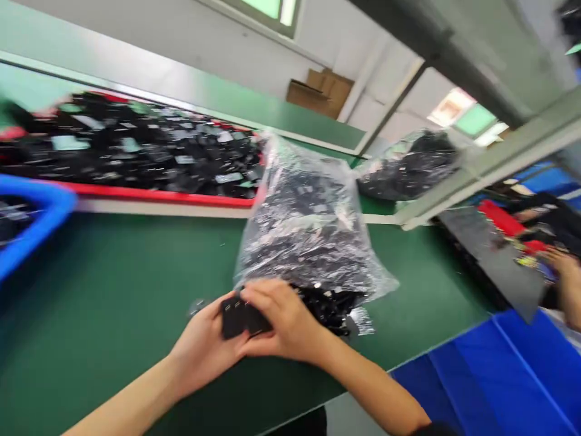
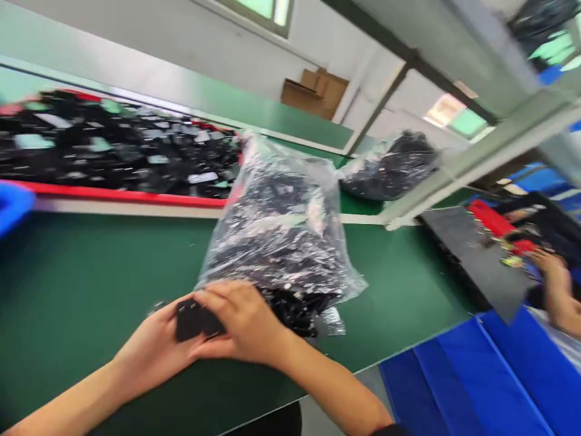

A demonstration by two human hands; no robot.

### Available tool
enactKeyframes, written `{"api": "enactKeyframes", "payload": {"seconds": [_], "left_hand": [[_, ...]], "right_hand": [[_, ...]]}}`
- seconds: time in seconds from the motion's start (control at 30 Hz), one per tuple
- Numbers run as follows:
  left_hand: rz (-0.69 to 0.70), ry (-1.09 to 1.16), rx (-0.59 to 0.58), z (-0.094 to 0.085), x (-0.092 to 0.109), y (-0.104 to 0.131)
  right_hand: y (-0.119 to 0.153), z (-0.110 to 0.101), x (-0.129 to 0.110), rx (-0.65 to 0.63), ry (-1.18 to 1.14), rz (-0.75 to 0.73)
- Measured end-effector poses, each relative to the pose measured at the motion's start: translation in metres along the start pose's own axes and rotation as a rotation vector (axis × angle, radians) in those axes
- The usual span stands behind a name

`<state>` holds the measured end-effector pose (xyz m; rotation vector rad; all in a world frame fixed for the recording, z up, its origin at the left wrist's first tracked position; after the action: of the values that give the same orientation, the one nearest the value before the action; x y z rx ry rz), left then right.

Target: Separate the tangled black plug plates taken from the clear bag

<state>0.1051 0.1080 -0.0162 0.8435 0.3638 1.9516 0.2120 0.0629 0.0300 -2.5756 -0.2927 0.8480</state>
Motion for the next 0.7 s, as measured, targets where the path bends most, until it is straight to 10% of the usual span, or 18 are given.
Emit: {"api": "enactKeyframes", "payload": {"seconds": [0.4,0.7], "left_hand": [[-0.089,0.148,-0.309,0.019,0.007,0.016],[0.064,-0.134,0.164,0.000,0.019,0.006]], "right_hand": [[0.013,-0.008,0.004,-0.106,-0.295,0.291],[-0.008,-0.002,-0.001,-0.143,0.028,0.032]]}}
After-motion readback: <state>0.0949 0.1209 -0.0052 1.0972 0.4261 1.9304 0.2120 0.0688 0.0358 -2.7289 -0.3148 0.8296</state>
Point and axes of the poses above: each hand's wrist, its own y-axis away from the middle knuckle, its own z-axis out of the palm, x = y × z, the point moved 5 cm from there along -y, towards the middle knuckle, and after that the axes turned 12 degrees about z, right-handed, at the moved point
